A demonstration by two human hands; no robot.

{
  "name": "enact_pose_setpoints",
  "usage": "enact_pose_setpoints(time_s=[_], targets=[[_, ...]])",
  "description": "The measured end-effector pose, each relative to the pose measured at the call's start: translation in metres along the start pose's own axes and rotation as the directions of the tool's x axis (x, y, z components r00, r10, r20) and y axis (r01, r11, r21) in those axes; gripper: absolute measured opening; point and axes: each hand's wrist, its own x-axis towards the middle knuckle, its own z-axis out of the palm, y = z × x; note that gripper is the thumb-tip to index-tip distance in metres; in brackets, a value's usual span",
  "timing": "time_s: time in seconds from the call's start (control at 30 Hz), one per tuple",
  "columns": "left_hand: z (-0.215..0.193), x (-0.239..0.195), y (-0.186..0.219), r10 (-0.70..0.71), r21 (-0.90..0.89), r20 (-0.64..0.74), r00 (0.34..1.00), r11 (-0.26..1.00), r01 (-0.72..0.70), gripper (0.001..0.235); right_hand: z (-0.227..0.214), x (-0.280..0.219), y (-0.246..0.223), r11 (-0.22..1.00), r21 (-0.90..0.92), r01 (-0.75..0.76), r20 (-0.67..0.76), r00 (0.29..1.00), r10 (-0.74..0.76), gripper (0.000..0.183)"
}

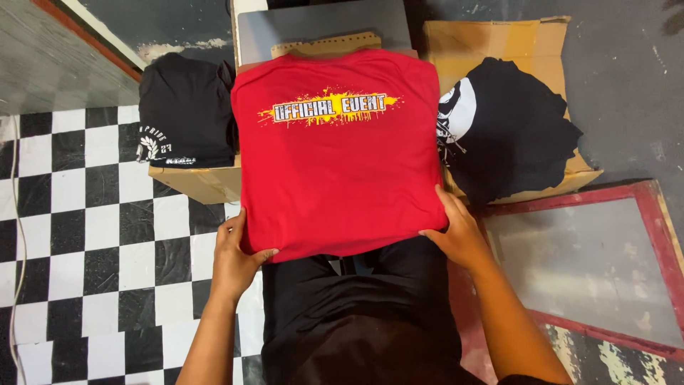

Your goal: Operating a heat press to apply a design onto a t-shirt.

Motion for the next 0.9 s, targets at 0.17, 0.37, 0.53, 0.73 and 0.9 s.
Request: enact_pose_setpoints(time_s=[0.17,0.37,0.53,0.73,0.9], targets=[[0.005,0.014,-0.003,0.077,0.014,-0.129,0.989,0.997,-0.076,0.099,0.010,0.013,0.015,0.997,-0.026,0.077,-0.155,0.985,-0.080,0.079],[0.018,0.078,0.000,0.189,-0.013,-0.246,0.951,0.980,-0.198,0.090,0.020,0.079,0.025,0.997,-0.057,0.055,-0.245,0.967,-0.068,0.069],[0.022,0.121,0.003,0.205,-0.034,-0.283,0.937,0.974,-0.223,0.091,0.029,0.126,0.047,0.980,-0.121,0.157,-0.305,0.934,-0.187,0.070],[0.027,0.132,-0.007,0.158,-0.047,-0.190,0.969,0.984,-0.169,0.096,0.023,0.128,0.039,0.995,-0.092,0.045,-0.236,0.970,-0.066,0.071],[0.028,0.133,-0.006,0.161,-0.071,-0.203,0.966,0.981,-0.178,0.093,0.016,0.133,0.026,0.996,-0.088,-0.028,-0.194,0.981,0.010,0.072]])
